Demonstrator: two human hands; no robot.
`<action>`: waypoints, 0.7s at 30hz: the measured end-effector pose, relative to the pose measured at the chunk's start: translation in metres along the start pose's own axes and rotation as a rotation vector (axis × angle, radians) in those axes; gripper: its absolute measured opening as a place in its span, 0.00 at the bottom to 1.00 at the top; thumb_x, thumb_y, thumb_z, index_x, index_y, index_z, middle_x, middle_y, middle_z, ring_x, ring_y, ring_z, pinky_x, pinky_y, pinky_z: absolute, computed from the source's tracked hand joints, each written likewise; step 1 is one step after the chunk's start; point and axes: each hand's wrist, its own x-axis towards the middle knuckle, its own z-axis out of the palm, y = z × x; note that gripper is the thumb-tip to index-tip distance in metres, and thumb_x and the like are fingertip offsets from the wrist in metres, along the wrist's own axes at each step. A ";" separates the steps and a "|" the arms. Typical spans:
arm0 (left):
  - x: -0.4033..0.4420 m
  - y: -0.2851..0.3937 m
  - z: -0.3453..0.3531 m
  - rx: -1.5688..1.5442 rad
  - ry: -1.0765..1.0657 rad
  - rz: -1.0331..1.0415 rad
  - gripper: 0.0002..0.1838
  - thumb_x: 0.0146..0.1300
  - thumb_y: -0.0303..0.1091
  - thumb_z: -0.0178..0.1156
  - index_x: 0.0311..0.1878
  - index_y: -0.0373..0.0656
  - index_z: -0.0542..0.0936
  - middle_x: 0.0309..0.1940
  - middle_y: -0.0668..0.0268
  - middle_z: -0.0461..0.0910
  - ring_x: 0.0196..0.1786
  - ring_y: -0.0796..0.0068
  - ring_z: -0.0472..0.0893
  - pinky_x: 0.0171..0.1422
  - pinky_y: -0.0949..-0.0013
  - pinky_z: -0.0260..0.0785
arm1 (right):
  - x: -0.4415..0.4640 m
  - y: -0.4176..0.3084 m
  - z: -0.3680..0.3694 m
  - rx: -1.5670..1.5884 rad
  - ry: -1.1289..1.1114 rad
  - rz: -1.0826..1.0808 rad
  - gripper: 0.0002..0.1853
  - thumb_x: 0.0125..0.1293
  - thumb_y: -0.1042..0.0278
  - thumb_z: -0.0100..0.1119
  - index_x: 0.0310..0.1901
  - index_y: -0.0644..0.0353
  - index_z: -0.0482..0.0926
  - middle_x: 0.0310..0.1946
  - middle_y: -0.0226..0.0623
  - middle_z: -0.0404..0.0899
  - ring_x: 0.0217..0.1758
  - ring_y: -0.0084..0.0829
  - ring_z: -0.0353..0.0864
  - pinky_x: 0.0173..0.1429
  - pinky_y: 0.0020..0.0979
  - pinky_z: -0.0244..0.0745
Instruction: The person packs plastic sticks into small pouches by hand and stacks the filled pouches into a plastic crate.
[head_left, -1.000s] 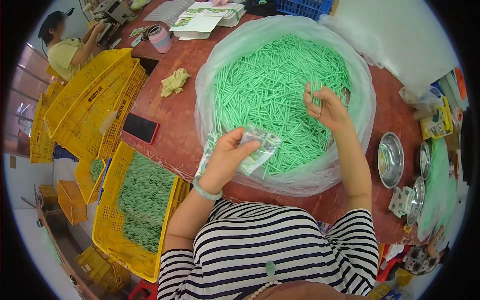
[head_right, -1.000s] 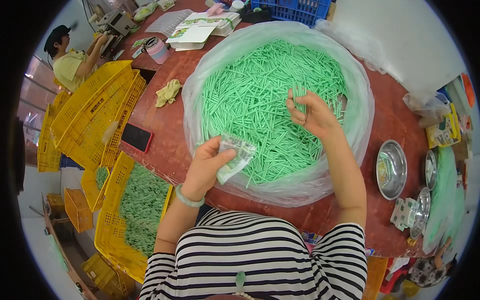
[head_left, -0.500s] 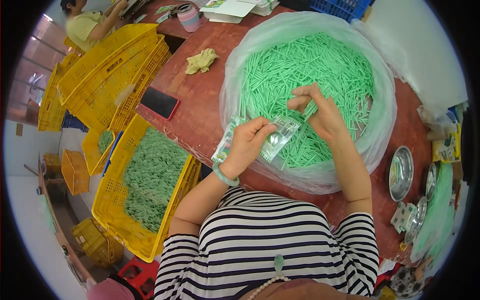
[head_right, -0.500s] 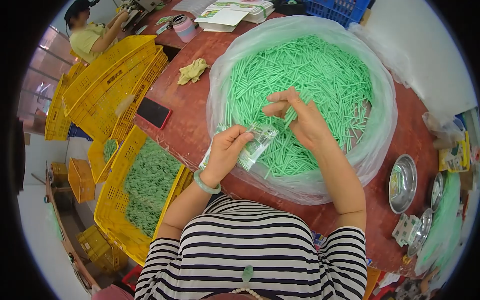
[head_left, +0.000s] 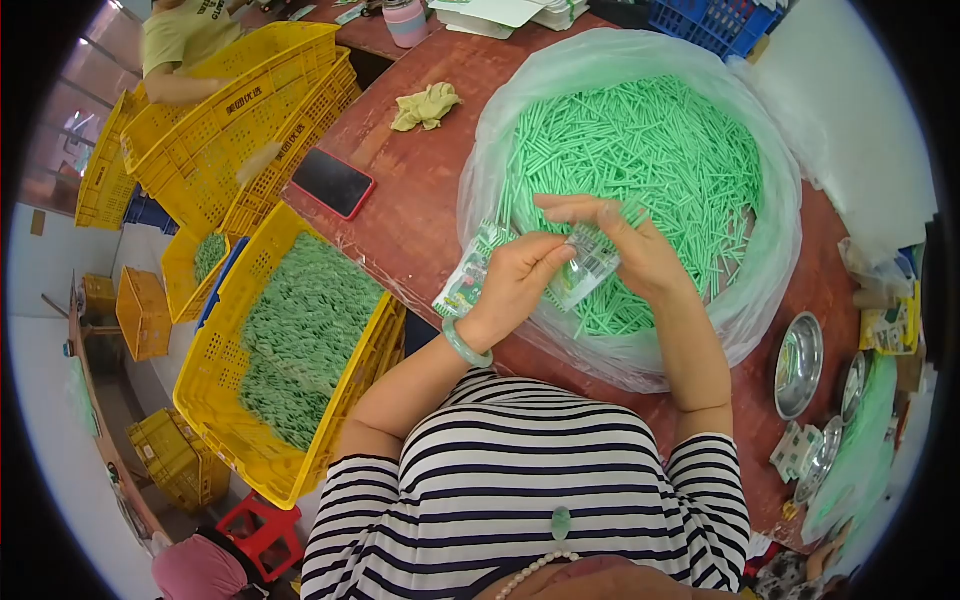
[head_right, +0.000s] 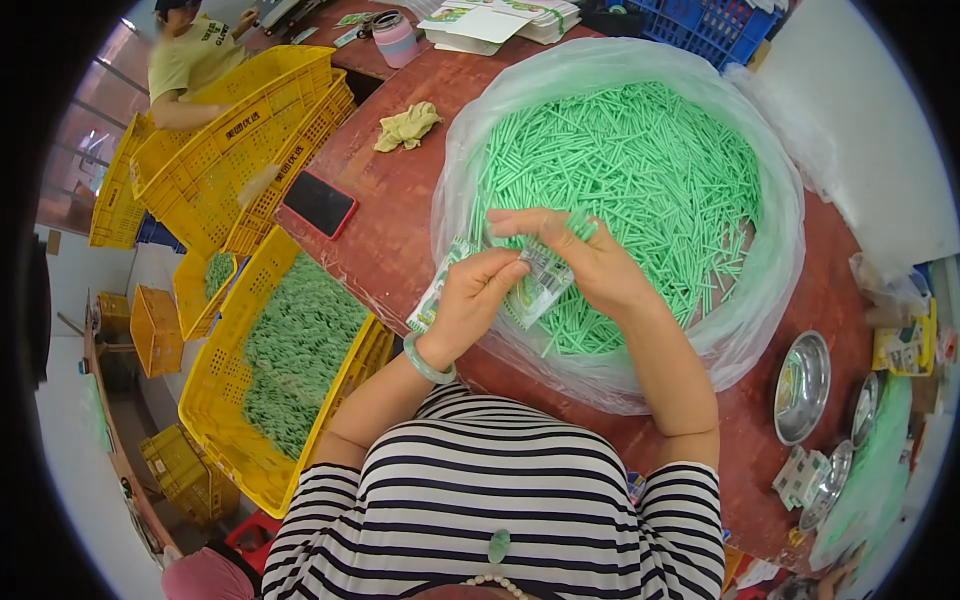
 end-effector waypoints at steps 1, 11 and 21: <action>0.001 -0.001 0.002 -0.017 0.018 0.022 0.08 0.66 0.28 0.56 0.40 0.32 0.78 0.30 0.67 0.77 0.33 0.81 0.72 0.37 0.76 0.65 | -0.002 -0.001 -0.001 -0.002 -0.002 0.002 0.28 0.70 0.48 0.47 0.59 0.66 0.71 0.56 0.47 0.73 0.63 0.36 0.68 0.66 0.38 0.60; 0.021 0.006 0.016 -0.214 0.105 0.067 0.10 0.64 0.28 0.57 0.46 0.35 0.80 0.35 0.60 0.80 0.37 0.70 0.77 0.44 0.71 0.68 | -0.022 -0.035 -0.013 -0.435 0.199 0.004 0.41 0.51 0.66 0.69 0.68 0.54 0.60 0.55 0.36 0.69 0.55 0.29 0.67 0.59 0.32 0.65; -0.008 0.040 -0.075 0.197 0.001 0.179 0.11 0.47 0.32 0.68 0.35 0.41 0.82 0.30 0.60 0.81 0.34 0.61 0.79 0.40 0.65 0.70 | -0.005 -0.022 0.028 -0.694 0.090 -0.108 0.25 0.59 0.84 0.55 0.61 0.64 0.69 0.34 0.29 0.70 0.36 0.19 0.67 0.44 0.21 0.66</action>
